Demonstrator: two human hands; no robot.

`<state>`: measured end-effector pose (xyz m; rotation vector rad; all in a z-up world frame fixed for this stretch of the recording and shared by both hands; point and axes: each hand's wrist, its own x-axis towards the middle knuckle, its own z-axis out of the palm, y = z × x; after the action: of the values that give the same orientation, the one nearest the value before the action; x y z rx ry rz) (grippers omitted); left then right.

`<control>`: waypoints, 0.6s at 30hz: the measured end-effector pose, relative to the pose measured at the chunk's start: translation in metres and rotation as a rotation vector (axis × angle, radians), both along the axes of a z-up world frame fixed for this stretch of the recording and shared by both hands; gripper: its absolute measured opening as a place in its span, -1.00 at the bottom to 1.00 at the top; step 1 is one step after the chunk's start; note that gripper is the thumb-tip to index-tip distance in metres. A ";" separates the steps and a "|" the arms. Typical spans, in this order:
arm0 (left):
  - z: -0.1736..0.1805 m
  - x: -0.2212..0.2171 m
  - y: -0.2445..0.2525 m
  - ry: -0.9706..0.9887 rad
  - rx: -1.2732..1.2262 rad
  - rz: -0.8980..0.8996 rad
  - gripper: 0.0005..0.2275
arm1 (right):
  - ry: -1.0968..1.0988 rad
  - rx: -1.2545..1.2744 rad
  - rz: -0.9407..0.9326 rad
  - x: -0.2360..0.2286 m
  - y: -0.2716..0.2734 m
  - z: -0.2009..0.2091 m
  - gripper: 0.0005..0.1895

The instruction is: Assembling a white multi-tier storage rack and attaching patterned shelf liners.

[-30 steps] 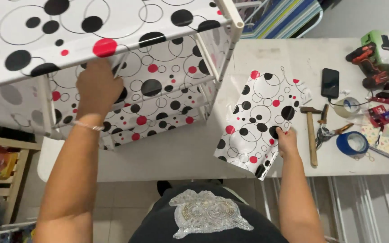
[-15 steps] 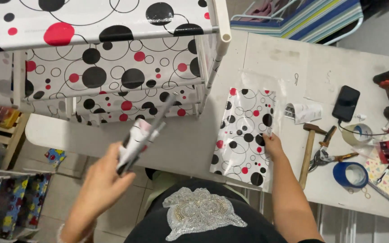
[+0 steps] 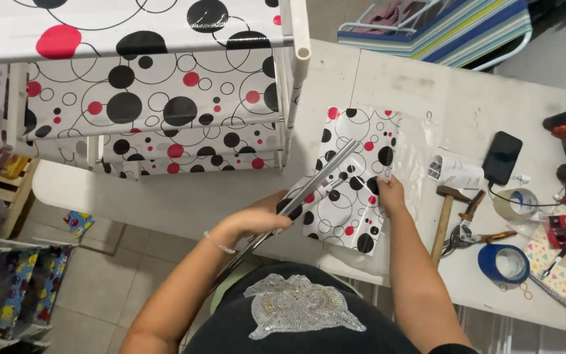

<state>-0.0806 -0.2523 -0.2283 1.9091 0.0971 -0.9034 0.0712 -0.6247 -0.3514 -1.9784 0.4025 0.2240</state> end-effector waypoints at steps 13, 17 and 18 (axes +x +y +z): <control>0.044 0.077 -0.048 0.409 -0.753 0.345 -0.70 | -0.106 0.546 0.052 -0.079 0.106 0.086 -0.45; 0.099 0.072 -0.062 0.361 -0.707 0.353 -0.69 | -0.055 0.739 -0.006 -0.090 0.130 0.097 -0.72; 0.086 0.074 -0.060 0.362 -0.707 0.347 -0.69 | -0.058 0.738 -0.011 -0.088 0.128 0.099 -0.72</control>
<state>-0.0063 -0.3121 -0.1425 1.0268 0.2758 -0.8818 -0.0164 -0.4963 -0.2522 -1.2531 0.2421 0.2616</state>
